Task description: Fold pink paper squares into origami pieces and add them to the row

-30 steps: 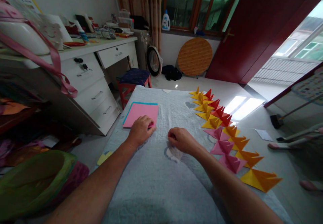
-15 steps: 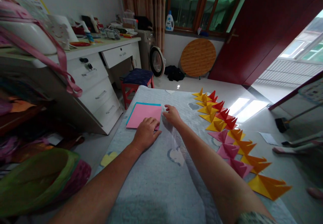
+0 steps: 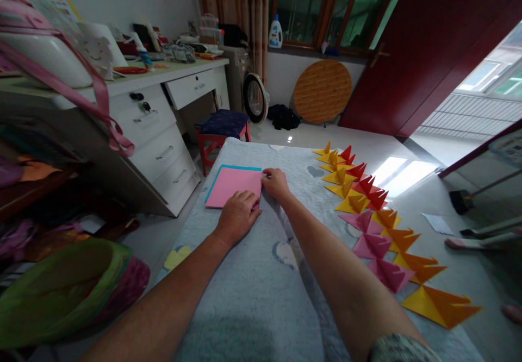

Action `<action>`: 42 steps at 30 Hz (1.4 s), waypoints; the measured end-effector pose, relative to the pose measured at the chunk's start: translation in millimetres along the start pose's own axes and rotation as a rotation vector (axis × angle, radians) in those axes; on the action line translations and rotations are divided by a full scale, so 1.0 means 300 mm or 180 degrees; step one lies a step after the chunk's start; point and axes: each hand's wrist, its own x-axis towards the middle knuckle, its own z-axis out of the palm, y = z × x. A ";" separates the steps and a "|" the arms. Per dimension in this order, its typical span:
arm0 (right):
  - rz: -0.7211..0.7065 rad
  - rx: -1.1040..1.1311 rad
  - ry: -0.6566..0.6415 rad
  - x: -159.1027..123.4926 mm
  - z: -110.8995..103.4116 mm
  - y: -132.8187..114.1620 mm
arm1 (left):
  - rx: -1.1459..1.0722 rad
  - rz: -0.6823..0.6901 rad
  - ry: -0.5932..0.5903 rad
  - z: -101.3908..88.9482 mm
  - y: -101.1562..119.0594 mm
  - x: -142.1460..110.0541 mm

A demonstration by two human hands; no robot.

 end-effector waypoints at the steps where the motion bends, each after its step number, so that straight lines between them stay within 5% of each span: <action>1: -0.0004 0.0011 0.0016 0.000 0.002 0.001 | -0.0025 -0.0006 0.0019 0.000 0.000 0.000; 20: -0.0288 0.0133 -0.0144 -0.062 -0.039 0.005 | -0.1384 -0.0410 0.0023 -0.013 -0.064 0.014; 28: -0.0580 0.0299 -0.0287 -0.146 -0.070 0.026 | -0.1266 -0.0370 0.0204 -0.005 -0.064 0.017; 33: -0.0838 0.0348 -0.0227 -0.220 -0.070 0.009 | -0.0865 -0.0252 0.0662 -0.007 -0.039 0.014; 42: -0.1477 -0.0033 0.0624 -0.285 -0.133 -0.011 | -0.0818 0.0194 0.1252 -0.025 0.014 -0.009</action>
